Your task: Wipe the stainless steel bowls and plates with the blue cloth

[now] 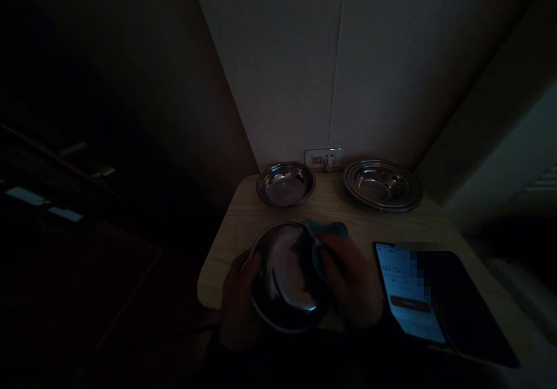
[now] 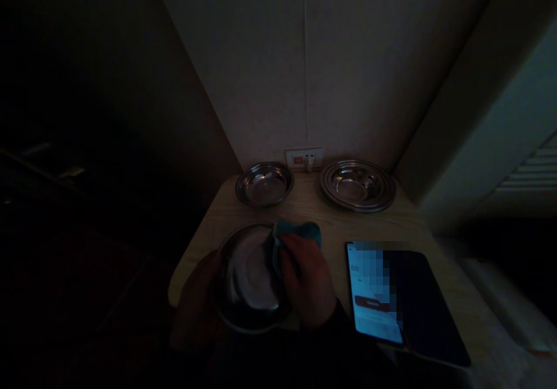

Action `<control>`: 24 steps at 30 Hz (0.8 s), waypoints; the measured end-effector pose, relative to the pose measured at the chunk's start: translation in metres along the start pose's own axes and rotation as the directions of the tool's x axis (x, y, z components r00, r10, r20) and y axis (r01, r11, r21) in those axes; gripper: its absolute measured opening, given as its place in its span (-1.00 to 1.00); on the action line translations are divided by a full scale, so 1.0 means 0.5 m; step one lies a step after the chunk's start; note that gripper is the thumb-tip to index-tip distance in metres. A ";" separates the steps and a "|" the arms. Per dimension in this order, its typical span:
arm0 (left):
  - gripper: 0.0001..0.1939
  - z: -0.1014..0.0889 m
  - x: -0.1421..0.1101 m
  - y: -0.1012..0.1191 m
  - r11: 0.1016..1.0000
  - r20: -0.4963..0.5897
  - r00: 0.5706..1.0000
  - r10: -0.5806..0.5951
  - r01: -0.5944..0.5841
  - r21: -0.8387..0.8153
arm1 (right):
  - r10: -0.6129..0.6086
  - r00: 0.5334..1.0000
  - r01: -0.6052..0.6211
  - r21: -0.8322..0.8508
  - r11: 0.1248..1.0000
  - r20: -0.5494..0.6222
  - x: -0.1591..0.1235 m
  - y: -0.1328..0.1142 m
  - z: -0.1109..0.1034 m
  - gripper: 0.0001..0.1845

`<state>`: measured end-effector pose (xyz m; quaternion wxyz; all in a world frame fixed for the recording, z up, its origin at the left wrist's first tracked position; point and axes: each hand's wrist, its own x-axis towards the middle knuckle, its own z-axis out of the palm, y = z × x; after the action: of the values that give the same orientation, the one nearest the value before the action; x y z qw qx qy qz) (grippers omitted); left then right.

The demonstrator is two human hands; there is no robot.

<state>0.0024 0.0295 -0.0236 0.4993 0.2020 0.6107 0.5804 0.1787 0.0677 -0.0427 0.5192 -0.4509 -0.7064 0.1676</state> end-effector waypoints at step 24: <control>-0.55 0.007 -0.003 0.008 0.985 0.025 0.996 0.085 -0.088 0.152 | -0.240 0.931 0.284 -0.135 0.949 0.274 -0.025 -0.070 0.024 -0.75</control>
<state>0.0048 0.0310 -0.0188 0.4623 0.2712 0.6393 0.5513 0.1526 0.0414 -0.0301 0.4011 -0.3702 -0.8329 0.0915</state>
